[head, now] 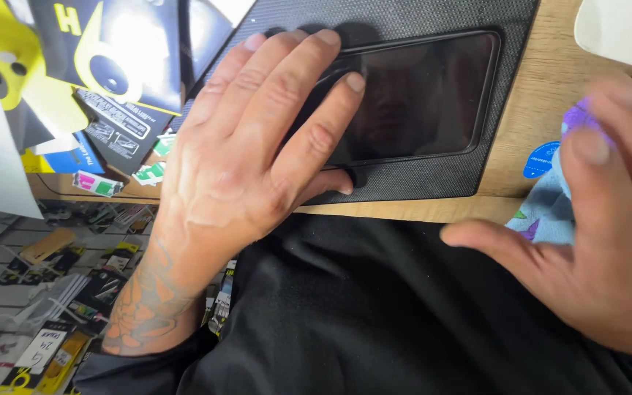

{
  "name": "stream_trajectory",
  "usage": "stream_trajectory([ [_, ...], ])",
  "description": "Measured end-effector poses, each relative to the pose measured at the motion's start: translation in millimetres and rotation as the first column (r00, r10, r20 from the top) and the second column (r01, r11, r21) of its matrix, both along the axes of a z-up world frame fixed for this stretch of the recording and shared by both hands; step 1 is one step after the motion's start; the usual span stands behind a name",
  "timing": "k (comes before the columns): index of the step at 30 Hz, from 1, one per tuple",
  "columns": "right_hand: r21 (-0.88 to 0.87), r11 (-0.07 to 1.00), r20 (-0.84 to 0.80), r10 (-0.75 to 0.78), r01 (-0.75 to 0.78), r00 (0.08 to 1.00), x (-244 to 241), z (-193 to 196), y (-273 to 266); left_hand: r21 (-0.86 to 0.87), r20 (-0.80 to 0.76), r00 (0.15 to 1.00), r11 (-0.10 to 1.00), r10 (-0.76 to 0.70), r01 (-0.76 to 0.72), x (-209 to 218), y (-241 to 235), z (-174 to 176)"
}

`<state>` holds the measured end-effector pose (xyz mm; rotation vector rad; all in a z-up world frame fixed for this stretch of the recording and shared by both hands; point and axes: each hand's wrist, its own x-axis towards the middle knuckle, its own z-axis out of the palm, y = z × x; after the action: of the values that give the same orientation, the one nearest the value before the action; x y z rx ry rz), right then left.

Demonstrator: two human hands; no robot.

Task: Cleaning a smartphone screen and applying a glass screen protector while removing air bubbles

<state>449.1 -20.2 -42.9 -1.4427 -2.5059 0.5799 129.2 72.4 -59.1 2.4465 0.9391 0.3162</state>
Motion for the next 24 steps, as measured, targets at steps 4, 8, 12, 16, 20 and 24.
stream_trajectory([
  [4, -0.129, 0.991, -0.053, 0.018, -0.025, 0.998, -54, 3, 52, -0.017, 0.065, 0.998, 1.0, -0.015, 0.017, -8, -3, 0],
  [8, -0.091, 0.993, 0.192, 0.089, -0.073, 0.977, -68, -6, 62, 0.022, 0.13, 0.991, 1.0, -0.014, 0.011, -17, -6, -5],
  [12, -0.083, 0.991, 0.132, 0.11, -0.1, 0.985, -77, 4, 56, 0.064, 0.133, 0.991, 0.998, -0.011, 0.002, -28, -15, -9],
  [16, -0.075, 0.991, 0.081, 0.115, -0.109, 0.99, -87, 12, 45, 0.079, 0.079, 0.995, 0.995, -0.061, 0.055, -35, -28, -4],
  [20, -0.106, 0.991, -0.025, 0.083, -0.085, 0.996, -83, 1, 23, 0.05, 0.044, 0.998, 0.998, -0.034, 0.032, -39, -43, 3],
  [24, -0.105, 0.993, -0.077, 0.05, -0.058, 0.996, -79, -14, 10, 0.11, -0.001, 1.0, 0.994, 0.014, -0.014, -55, -44, 13],
])
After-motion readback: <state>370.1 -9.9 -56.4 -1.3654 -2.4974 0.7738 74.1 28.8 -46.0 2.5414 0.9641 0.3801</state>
